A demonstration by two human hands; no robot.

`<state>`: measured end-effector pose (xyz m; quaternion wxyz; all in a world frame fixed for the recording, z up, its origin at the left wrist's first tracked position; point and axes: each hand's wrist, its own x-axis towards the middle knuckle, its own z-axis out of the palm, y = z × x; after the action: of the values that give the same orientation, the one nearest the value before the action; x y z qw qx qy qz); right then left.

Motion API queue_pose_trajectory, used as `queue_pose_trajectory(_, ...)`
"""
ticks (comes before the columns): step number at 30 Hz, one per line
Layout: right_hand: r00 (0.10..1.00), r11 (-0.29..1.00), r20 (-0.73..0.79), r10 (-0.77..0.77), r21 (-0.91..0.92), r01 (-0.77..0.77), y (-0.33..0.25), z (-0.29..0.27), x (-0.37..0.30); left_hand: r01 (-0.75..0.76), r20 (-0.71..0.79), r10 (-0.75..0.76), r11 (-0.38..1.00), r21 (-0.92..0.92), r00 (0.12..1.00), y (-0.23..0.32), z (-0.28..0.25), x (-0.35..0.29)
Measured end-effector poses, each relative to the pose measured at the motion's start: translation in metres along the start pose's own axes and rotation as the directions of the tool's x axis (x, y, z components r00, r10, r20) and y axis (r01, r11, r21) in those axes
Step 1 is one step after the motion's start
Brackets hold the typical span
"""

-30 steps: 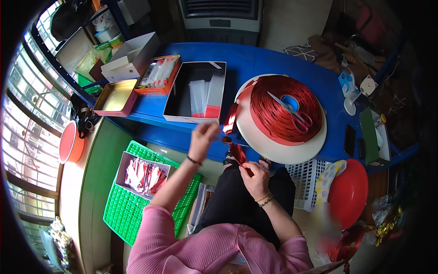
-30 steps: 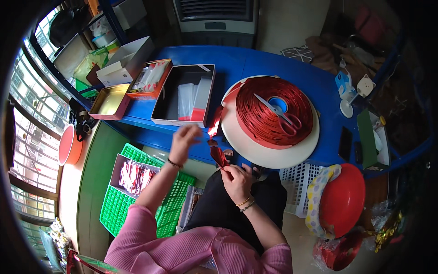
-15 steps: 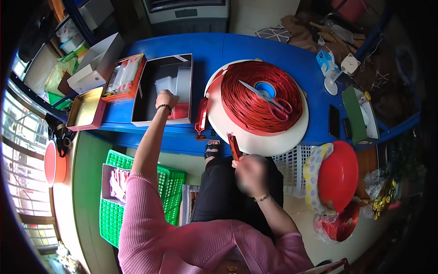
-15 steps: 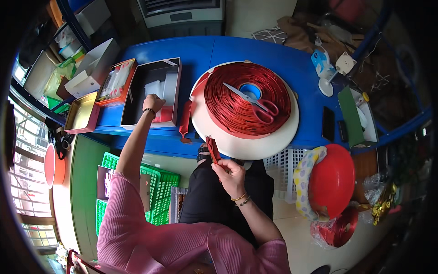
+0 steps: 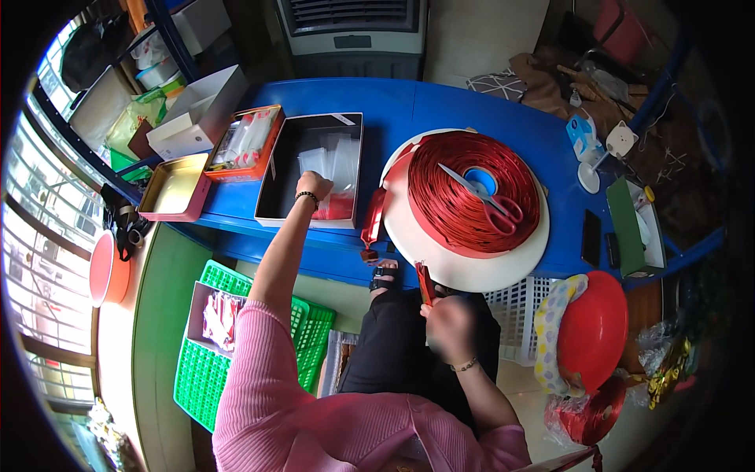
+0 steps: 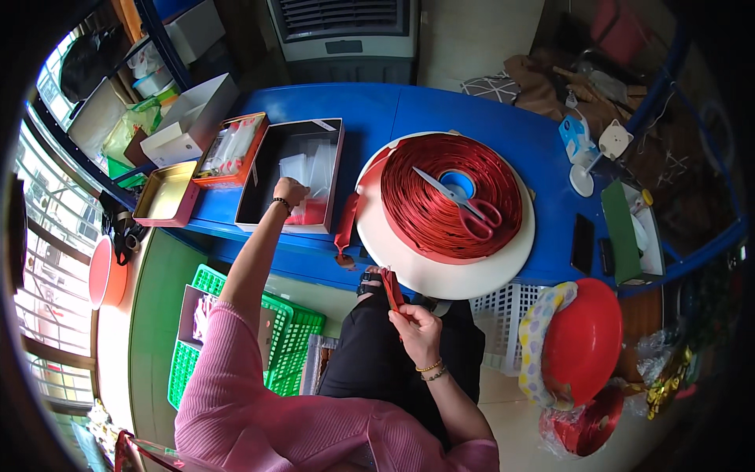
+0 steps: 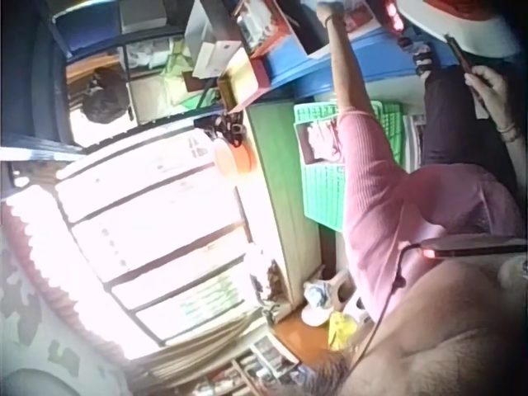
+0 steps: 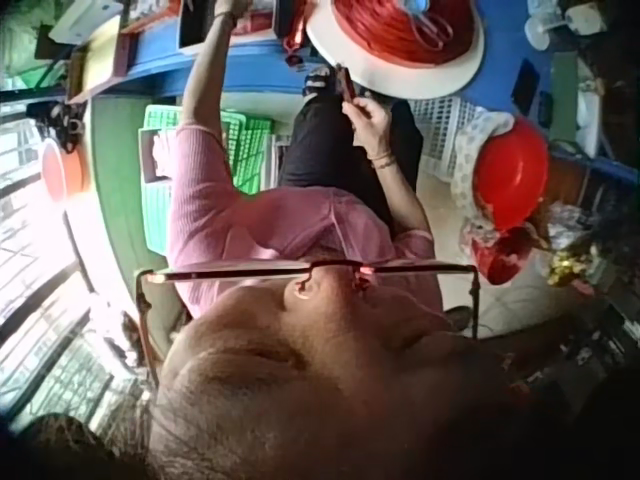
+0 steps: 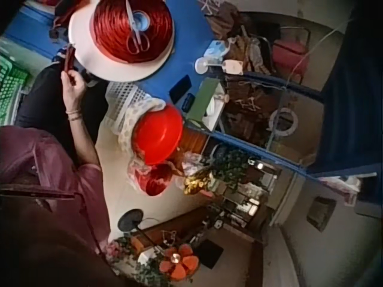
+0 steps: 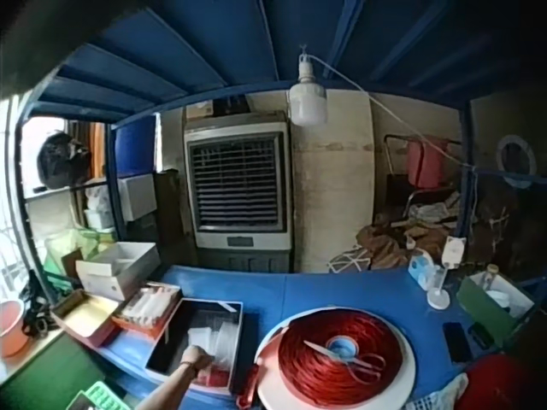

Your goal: Cutting red ribbon from a spool and hand-tying it into decorative bows.

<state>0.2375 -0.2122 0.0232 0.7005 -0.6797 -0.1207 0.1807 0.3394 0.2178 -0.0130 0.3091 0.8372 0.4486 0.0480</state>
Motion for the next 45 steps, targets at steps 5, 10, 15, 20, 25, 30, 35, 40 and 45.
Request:
queue_pose_trajectory(5, 0.999, 0.996, -0.026, -0.031, -0.089, 0.029, 0.011, -0.012, -0.002, 0.006, 0.082, 0.002, 0.996, -0.090, 0.997, 0.038, -0.026, -0.044)
queue_pose_trajectory(10, 0.996, 0.977, 0.008, -0.086, -0.197, 0.086, 0.017, -0.014, -0.003, -0.131, -0.238, 0.128, 0.991, 0.005, 0.963, 0.007, -0.030, -0.036)
queue_pose_trajectory(15, 0.997, 0.981, -0.063, -0.052, -0.193, 0.039, 0.010, -0.017, -0.007, 0.072, 0.132, 0.039, 0.672, -0.737, 0.990, 0.013, -0.060, -0.084)
queue_pose_trajectory(20, 0.972, 0.919, -0.038, -0.230, -0.337, 0.204, 0.007, -0.020, -0.003, 0.178, 0.301, 0.217, 0.450, -0.875, 0.929, 0.011, -0.059, -0.167)
queue_pose_trajectory(25, 0.834, 0.699, 0.104, -0.542, -0.496, 0.516, -0.035, -0.002, -0.003, 0.267, 0.382, 0.218, 0.420, -0.867, 0.898, 0.003, -0.024, -0.221)
queue_pose_trajectory(30, 0.787, 0.560, 0.197, -0.584, -0.604, 0.567, -0.037, 0.002, -0.005, 0.347, 0.444, 0.248, 0.352, -0.869, 0.861, 0.007, -0.001, -0.243)
queue_pose_trajectory(35, 0.724, 0.406, 0.259, -0.639, -0.686, 0.603, -0.033, 0.005, 0.000, 0.407, 0.496, 0.268, 0.324, -0.854, 0.826, 0.022, -0.005, -0.271)
queue_pose_trajectory(40, 0.747, 0.422, 0.276, -0.605, -0.684, 0.594, -0.026, 0.007, 0.001, 0.406, 0.500, 0.310, 0.319, -0.856, 0.809, 0.011, 0.010, -0.275)
queue_pose_trajectory(45, 0.763, 0.439, 0.276, -0.584, -0.683, 0.584, -0.024, 0.007, -0.002, 0.372, 0.454, 0.294, 0.295, -0.880, 0.841, 0.015, 0.018, -0.284)
